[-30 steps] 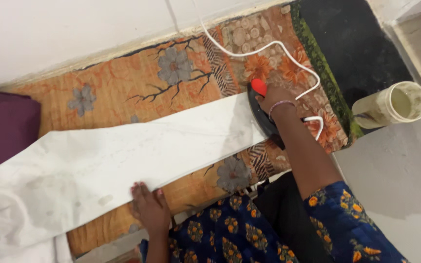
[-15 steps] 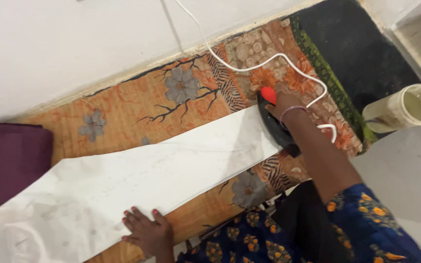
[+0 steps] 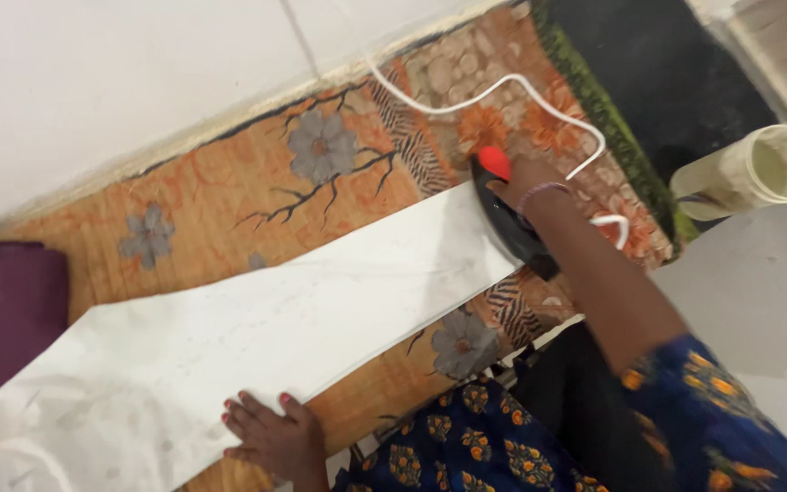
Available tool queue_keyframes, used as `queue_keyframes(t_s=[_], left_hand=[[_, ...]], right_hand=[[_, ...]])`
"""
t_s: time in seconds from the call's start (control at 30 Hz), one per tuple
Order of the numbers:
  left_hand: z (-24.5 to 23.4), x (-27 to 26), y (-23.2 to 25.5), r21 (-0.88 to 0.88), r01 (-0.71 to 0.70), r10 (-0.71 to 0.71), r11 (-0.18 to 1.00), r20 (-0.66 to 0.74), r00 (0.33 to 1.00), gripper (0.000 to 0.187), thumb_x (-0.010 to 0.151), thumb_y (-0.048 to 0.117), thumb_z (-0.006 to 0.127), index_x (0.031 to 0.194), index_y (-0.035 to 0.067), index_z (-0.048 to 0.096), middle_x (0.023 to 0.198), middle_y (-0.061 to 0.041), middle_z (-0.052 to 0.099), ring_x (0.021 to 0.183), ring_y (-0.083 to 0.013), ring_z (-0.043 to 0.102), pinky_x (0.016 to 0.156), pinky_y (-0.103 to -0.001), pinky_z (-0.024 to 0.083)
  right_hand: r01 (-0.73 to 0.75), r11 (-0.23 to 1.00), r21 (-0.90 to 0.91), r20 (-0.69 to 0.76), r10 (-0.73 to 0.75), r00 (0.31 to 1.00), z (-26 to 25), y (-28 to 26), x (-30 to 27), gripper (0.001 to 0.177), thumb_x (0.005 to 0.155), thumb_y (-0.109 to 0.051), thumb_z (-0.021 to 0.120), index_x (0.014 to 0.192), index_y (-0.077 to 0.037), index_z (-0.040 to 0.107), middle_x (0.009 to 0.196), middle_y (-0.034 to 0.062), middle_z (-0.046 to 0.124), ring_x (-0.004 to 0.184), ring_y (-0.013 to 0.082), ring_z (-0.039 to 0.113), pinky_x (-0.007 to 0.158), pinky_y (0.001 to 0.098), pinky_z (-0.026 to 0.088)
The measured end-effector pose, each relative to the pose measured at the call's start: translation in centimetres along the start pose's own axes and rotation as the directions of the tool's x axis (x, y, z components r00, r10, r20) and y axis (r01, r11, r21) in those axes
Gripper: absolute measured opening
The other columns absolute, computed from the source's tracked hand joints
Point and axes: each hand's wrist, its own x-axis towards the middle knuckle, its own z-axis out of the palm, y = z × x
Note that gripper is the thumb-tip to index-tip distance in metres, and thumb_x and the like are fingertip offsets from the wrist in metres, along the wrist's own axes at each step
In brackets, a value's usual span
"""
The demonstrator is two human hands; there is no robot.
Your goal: The person irons a pair of white trousers laid out on a low wooden table. They use a red and black electric iron to smooth the fabric, repeatedly moving the iron back and forth along the legs and waist area. The person occasionally adjusts the trousers with their left hand and briefly sprays water from a nearby cup onto the fabric before continuing to iron.
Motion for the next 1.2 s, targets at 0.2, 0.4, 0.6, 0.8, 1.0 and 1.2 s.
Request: queue_keyframes(t_s=[0.2,0.4,0.6,0.8,1.0,1.2], left_hand=[[-0.3,-0.9,-0.9,-0.026,-0.023,0.022,0.999,-0.025,0.999,0.072,0.102,0.040,0.047,0.159,-0.003,0.040,0.168,-0.026,0.035,0.157,-0.0440,0.029,0.124,-0.072,0.009],[-0.4,-0.7,-0.8,-0.089,-0.012,0.010,0.996,-0.016,1.000,0.074,0.102,0.042,0.047,0.160,-0.003,0.039,0.169,-0.025,0.033,0.158,-0.0420,0.026,0.122,-0.072,0.008],[-0.2,-0.5,-0.4,-0.020,-0.032,0.031,0.999,-0.064,0.997,0.072,0.105,0.044,0.046,0.160,-0.002,0.041,0.169,-0.025,0.036,0.159,-0.0406,0.030,0.125,-0.073,0.010],[-0.3,-0.2,-0.6,-0.023,-0.028,0.027,0.999,-0.042,0.999,0.073,0.103,0.043,0.047,0.159,-0.003,0.042,0.168,-0.027,0.036,0.158,-0.0409,0.030,0.121,-0.074,0.012],[-0.9,-0.4,-0.3,-0.057,-0.023,0.021,0.998,-0.039,0.999,0.072,0.101,0.041,0.044,0.159,-0.002,0.038,0.168,-0.024,0.032,0.157,-0.0400,0.027,0.121,-0.070,0.009],[-0.6,-0.5,-0.7,-0.069,0.023,-0.022,0.997,0.013,1.000,0.069,0.099,0.035,0.041,0.159,0.002,0.035,0.169,-0.021,0.030,0.158,-0.0364,0.022,0.123,-0.067,0.006]], right_hand=[[-0.022,0.996,0.082,-0.084,0.029,0.996,1.5,-0.6,1.6,0.065,0.080,-0.051,0.078,0.123,-0.003,0.067,0.117,0.0231,0.071,0.109,0.0410,0.068,0.093,0.0489,0.053],[0.011,0.982,0.189,0.040,-0.019,0.999,4.0,-3.2,-5.3,0.063,0.089,-0.057,0.070,0.115,0.001,0.070,0.113,0.0262,0.073,0.108,0.0402,0.070,0.095,0.0480,0.054],[-0.080,0.978,0.190,0.067,0.068,0.995,2.9,-6.2,-6.7,0.060,0.092,-0.053,0.069,0.121,0.000,0.064,0.114,0.0226,0.073,0.108,0.0384,0.071,0.093,0.0486,0.056],[-0.049,0.979,0.200,0.021,0.046,0.999,1.2,-7.8,-1.5,0.058,0.089,-0.051,0.071,0.122,-0.003,0.067,0.116,0.0215,0.072,0.109,0.0389,0.070,0.093,0.0491,0.055],[0.095,0.995,0.040,0.121,-0.099,0.988,3.2,-5.6,-2.6,0.067,0.093,-0.061,0.065,0.117,0.001,0.070,0.113,0.0254,0.072,0.109,0.0399,0.069,0.096,0.0485,0.054],[0.111,0.993,0.026,0.141,-0.114,0.983,5.2,-4.2,-6.8,0.068,0.092,-0.063,0.064,0.113,0.002,0.066,0.105,0.0248,0.074,0.101,0.0393,0.072,0.092,0.0487,0.056]])
